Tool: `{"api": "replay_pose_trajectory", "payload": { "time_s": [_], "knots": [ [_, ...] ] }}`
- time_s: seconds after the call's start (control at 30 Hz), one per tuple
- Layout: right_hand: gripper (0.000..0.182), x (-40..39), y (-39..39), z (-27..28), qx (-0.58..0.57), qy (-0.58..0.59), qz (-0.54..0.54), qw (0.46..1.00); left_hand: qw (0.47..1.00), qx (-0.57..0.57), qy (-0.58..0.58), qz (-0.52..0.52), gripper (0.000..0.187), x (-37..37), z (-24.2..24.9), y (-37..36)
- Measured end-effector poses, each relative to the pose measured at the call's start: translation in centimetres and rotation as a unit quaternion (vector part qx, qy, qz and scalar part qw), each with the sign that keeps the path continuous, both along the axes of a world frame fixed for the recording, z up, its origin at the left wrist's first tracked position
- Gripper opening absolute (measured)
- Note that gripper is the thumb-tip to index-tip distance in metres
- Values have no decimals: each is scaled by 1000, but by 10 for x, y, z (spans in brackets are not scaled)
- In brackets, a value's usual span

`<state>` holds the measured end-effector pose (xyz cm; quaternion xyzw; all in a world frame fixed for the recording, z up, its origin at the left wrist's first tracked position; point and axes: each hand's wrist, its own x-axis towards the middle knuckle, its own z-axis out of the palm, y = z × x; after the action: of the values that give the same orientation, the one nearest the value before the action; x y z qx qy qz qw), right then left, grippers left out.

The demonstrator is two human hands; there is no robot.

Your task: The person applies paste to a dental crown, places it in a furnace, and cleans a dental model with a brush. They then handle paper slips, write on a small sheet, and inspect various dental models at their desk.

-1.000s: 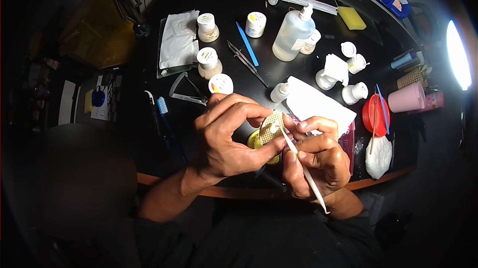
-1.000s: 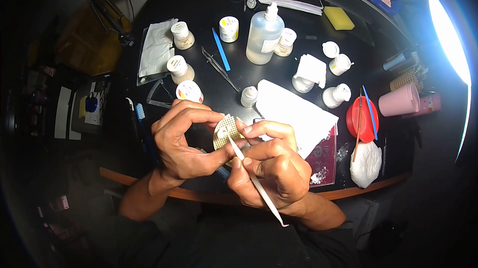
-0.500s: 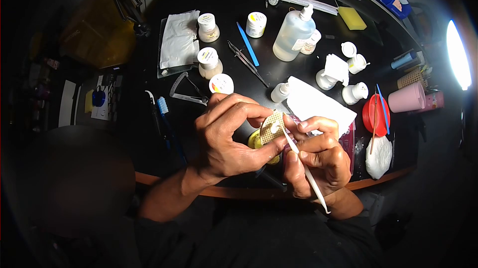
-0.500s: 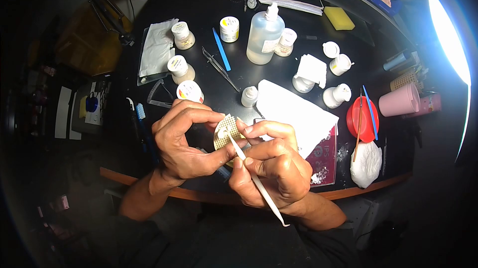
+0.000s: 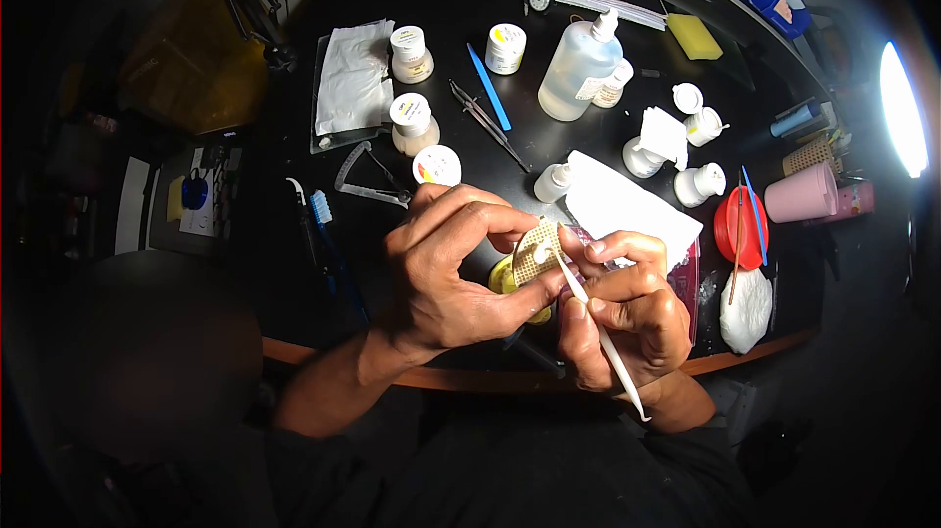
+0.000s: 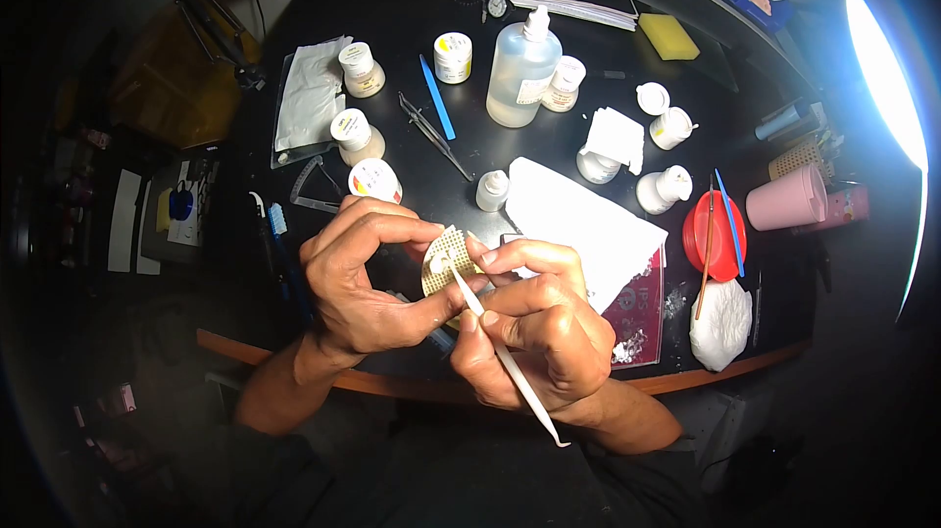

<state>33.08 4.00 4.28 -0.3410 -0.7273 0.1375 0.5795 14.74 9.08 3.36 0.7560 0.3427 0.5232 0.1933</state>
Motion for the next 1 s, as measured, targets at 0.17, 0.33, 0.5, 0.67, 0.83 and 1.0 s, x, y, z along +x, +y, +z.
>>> {"api": "replay_pose_trajectory", "payload": {
  "time_s": [0.17, 0.33, 0.5, 0.67, 0.83, 1.0],
  "knots": [
    [28, 0, 0, 0, 2, -7, -1, 1000, 1000, 6, -2, 0, 41, 0, -1, 0],
    [27, 1, 0, -1, 5, -2, 9, 1000, 1000, -2, -6, -2, 41, 0, -2, 0],
    [28, 1, -1, -2, 2, 2, 10, 1000, 1000, 7, 0, -3, 40, -1, 0, 0],
    [29, 2, -3, 1, -5, -11, 5, 1000, 1000, 3, -3, 0, 40, 0, -1, 0],
    [29, 2, -2, 0, -5, -14, 3, 1000, 1000, 7, -2, 2, 40, 0, 0, 0],
    [30, 4, -5, 1, -10, -18, 7, 1000, 1000, 3, -3, -4, 41, -1, -1, -1]
  ]
}}
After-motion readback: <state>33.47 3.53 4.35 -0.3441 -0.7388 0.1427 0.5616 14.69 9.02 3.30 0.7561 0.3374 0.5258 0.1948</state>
